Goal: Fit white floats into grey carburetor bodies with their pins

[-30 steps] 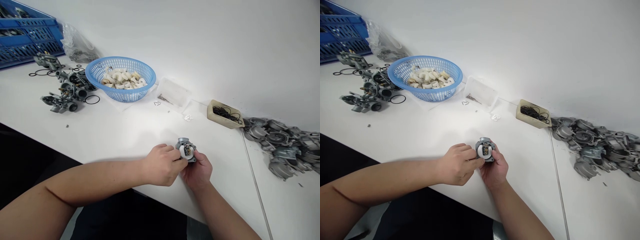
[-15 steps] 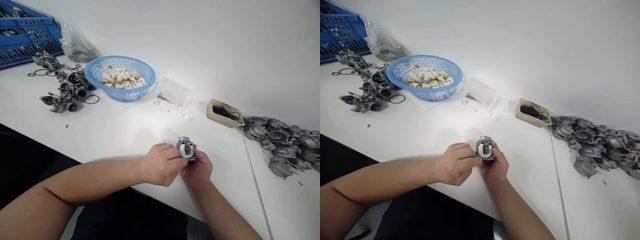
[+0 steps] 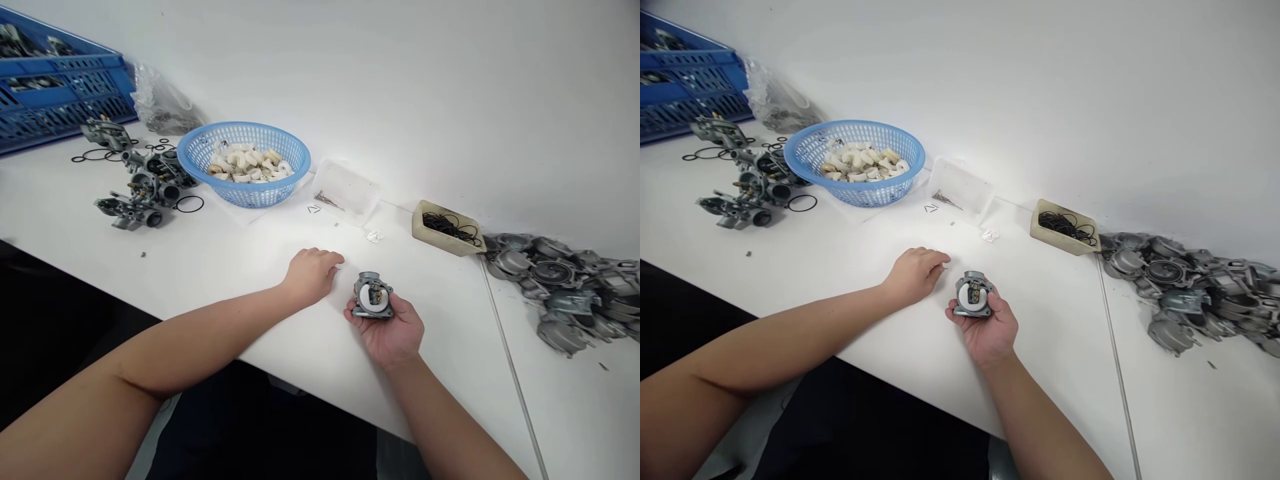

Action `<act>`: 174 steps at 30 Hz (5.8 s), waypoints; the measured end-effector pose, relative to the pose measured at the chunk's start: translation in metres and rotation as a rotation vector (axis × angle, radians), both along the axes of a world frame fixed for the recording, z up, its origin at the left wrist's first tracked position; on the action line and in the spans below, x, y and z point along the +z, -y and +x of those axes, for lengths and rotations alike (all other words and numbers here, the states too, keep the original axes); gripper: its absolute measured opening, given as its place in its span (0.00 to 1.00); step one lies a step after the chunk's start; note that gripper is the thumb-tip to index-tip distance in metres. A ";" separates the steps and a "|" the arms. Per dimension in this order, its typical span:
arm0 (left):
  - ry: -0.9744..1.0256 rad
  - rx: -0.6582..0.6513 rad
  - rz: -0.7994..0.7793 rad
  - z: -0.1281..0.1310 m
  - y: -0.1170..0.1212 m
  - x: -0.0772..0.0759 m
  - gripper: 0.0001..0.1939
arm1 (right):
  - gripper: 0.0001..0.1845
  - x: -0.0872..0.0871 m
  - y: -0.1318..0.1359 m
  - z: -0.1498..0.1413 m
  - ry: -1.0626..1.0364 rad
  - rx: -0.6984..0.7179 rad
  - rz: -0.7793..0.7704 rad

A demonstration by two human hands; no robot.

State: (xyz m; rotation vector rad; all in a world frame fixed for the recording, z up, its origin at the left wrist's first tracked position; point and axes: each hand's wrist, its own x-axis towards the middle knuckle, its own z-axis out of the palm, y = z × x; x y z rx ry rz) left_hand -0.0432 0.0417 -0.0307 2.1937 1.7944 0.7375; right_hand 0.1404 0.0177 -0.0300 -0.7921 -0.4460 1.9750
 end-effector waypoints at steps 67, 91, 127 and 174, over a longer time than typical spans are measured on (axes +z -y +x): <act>0.342 -0.118 0.065 0.038 0.035 0.014 0.25 | 0.13 -0.003 0.000 -0.012 0.127 -0.180 0.104; 0.709 -0.154 0.089 0.027 0.029 0.011 0.15 | 0.12 -0.003 -0.002 -0.011 0.125 -0.199 0.015; 1.347 -0.096 -0.532 0.018 0.021 0.024 0.07 | 0.16 0.002 -0.003 -0.010 0.143 -0.165 -0.034; 1.254 -0.199 -0.329 0.029 0.033 0.012 0.22 | 0.13 0.001 0.000 -0.010 0.110 -0.210 -0.010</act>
